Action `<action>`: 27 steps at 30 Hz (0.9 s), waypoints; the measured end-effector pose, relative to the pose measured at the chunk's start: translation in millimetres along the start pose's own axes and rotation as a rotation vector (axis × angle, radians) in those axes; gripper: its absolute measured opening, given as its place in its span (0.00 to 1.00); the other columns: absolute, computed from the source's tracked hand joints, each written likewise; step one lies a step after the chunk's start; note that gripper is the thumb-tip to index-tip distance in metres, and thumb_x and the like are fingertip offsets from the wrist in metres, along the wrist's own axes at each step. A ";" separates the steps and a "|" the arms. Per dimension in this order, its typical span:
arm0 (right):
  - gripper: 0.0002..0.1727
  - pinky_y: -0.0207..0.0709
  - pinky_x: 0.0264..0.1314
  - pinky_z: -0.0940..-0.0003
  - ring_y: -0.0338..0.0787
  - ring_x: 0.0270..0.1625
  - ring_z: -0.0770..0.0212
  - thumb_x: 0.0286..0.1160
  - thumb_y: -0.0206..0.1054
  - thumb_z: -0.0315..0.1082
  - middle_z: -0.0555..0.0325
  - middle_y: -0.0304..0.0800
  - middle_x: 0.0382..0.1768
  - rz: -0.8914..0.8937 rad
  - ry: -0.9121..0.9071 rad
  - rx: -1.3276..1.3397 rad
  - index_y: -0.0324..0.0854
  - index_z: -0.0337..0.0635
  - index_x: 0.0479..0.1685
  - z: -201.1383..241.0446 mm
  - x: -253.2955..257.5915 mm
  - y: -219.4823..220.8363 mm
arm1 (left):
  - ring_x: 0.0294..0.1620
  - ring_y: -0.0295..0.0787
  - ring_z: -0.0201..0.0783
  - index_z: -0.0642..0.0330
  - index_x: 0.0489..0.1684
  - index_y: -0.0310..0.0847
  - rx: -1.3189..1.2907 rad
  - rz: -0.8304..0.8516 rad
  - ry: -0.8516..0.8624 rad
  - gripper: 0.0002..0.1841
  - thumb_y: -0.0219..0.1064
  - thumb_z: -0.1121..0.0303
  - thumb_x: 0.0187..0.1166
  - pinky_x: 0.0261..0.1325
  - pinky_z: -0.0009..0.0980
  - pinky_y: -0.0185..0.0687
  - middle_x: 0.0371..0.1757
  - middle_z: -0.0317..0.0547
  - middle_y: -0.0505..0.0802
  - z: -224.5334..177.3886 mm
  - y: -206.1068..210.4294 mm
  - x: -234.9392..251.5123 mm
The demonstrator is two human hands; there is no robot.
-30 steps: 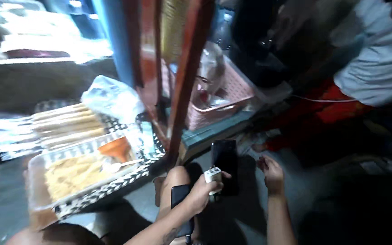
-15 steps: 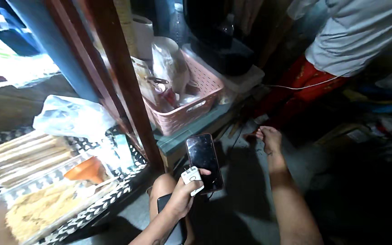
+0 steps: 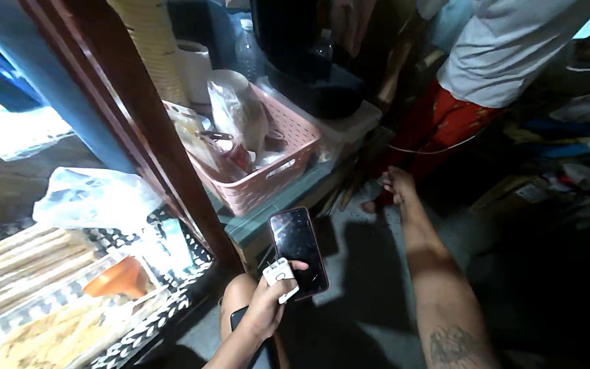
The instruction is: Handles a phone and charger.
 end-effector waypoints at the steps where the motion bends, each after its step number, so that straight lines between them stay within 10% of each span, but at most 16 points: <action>1: 0.24 0.75 0.68 0.56 0.82 0.71 0.50 0.95 0.48 0.37 0.42 0.78 0.77 -0.008 -0.004 0.010 0.67 0.38 0.85 -0.3 2.1 0.9 | 0.36 0.90 0.22 0.55 0.44 0.89 -0.004 -0.002 -0.004 0.15 0.63 0.73 0.61 0.39 0.19 0.85 0.44 0.35 0.97 -0.1 0.0 -0.1; 10: 0.22 0.75 0.51 0.66 0.80 0.52 0.59 0.94 0.52 0.41 0.46 0.80 0.66 -0.029 0.081 -0.048 0.74 0.35 0.75 -4.8 14.0 11.9 | 0.34 0.90 0.22 0.55 0.42 0.90 -0.031 -0.008 -0.004 0.14 0.65 0.73 0.59 0.39 0.18 0.85 0.42 0.36 0.97 0.3 -0.5 -1.3; 20: 0.24 0.76 0.62 0.59 0.82 0.64 0.53 0.94 0.54 0.41 0.42 0.78 0.74 -0.123 0.113 0.052 0.70 0.35 0.79 -19.0 21.3 9.1 | 0.33 0.90 0.22 0.55 0.42 0.90 -0.033 -0.020 -0.017 0.14 0.65 0.73 0.58 0.38 0.19 0.85 0.41 0.36 0.97 3.6 -5.7 1.7; 27: 0.23 0.76 0.49 0.66 0.80 0.47 0.61 0.93 0.55 0.42 0.47 0.81 0.60 -0.108 0.108 0.013 0.73 0.33 0.74 -22.9 33.0 5.3 | 0.34 0.90 0.21 0.53 0.43 0.91 -0.023 0.001 -0.011 0.14 0.66 0.72 0.60 0.39 0.18 0.84 0.42 0.34 0.97 8.3 -8.0 7.6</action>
Point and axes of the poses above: each hand's wrist, its own x-axis towards the middle knuckle, its own y-axis out of the palm, z = x × y, the point moved 1 cm from there along x, towards the middle knuckle
